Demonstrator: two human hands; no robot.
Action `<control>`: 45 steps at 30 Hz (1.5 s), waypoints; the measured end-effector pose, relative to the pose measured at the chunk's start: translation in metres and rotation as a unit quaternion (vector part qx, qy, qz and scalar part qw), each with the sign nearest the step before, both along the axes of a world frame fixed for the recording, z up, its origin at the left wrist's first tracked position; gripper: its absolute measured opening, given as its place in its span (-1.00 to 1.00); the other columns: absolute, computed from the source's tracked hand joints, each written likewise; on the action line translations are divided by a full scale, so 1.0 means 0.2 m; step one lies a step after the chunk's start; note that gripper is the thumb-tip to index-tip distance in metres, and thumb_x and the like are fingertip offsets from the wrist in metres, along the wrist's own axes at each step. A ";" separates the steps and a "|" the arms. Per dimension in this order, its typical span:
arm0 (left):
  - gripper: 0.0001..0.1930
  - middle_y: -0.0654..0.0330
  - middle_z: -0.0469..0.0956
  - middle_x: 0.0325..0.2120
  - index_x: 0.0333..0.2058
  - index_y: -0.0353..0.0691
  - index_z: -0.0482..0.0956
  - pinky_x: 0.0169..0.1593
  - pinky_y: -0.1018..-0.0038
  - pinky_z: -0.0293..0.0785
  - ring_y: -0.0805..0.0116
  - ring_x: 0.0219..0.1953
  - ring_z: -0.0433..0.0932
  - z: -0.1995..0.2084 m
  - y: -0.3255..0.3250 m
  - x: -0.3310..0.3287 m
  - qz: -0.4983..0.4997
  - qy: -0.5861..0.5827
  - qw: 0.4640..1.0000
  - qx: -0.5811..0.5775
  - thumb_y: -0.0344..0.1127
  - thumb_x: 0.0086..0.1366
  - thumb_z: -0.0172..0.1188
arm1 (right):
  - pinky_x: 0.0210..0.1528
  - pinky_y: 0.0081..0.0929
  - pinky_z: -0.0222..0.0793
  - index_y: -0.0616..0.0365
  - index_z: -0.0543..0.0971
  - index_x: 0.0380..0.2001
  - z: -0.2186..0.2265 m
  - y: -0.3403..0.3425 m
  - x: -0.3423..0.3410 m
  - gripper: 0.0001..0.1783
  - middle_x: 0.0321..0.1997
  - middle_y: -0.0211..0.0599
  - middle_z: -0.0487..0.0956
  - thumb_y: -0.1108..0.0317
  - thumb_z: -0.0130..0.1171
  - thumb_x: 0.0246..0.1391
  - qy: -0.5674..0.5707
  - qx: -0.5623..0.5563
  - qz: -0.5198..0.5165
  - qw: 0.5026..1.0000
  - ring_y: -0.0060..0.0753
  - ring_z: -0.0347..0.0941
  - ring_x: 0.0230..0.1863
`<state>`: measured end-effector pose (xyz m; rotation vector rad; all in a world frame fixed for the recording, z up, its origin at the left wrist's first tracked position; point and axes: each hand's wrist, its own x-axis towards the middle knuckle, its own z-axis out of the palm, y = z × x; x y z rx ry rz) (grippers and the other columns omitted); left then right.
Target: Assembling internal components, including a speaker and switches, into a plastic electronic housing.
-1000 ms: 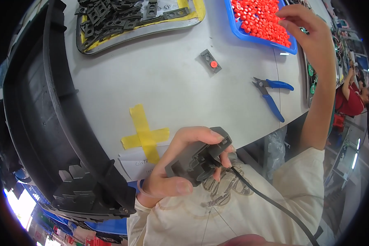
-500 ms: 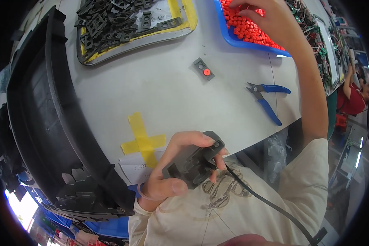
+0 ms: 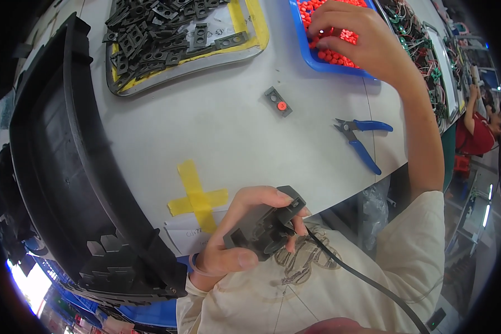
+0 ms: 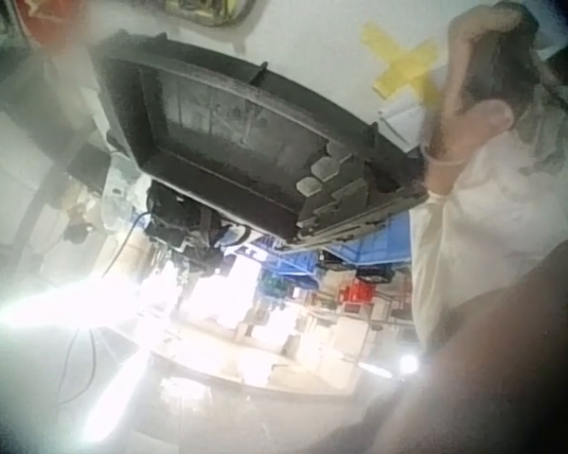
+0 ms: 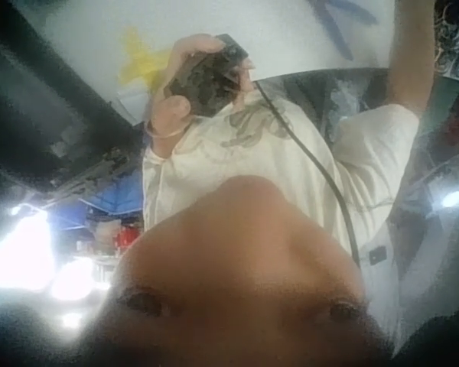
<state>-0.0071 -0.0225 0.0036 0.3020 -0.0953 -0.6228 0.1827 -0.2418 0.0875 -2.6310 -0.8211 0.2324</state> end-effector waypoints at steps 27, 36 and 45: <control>-0.36 -0.19 0.23 -0.07 0.07 -0.28 0.12 -0.16 0.29 0.39 0.12 -0.09 0.36 0.03 -0.01 0.01 -0.012 -0.001 1.000 0.021 -0.17 0.06 0.15 | -0.34 -0.55 0.37 0.26 0.54 -0.39 0.03 -0.19 0.13 -0.86 -0.43 -0.23 0.55 0.56 0.16 -0.13 -0.045 0.028 -0.082 0.995 -0.43 0.47 -0.39; -0.37 -0.19 0.22 -0.07 0.06 -0.28 0.12 -0.16 0.29 0.39 0.11 -0.08 0.37 0.02 0.00 0.00 -0.003 0.003 1.000 0.029 -0.16 0.07 0.15 | -0.32 -0.52 0.41 0.29 0.56 -0.37 -0.06 -0.27 0.38 -0.83 -0.38 -0.24 0.59 0.55 0.16 -0.14 0.001 0.396 0.273 0.877 -0.43 0.50 -0.39; -0.37 -0.20 0.23 -0.07 0.06 -0.29 0.12 -0.17 0.30 0.40 0.11 -0.08 0.37 0.02 -0.01 0.00 0.000 0.000 1.000 0.019 -0.17 0.06 0.14 | -0.27 -0.35 0.40 0.28 0.57 -0.51 -0.06 -0.11 0.37 -0.88 -0.49 -0.10 0.56 0.52 0.14 -0.25 -0.150 -0.063 -0.018 0.986 -0.17 0.51 -0.39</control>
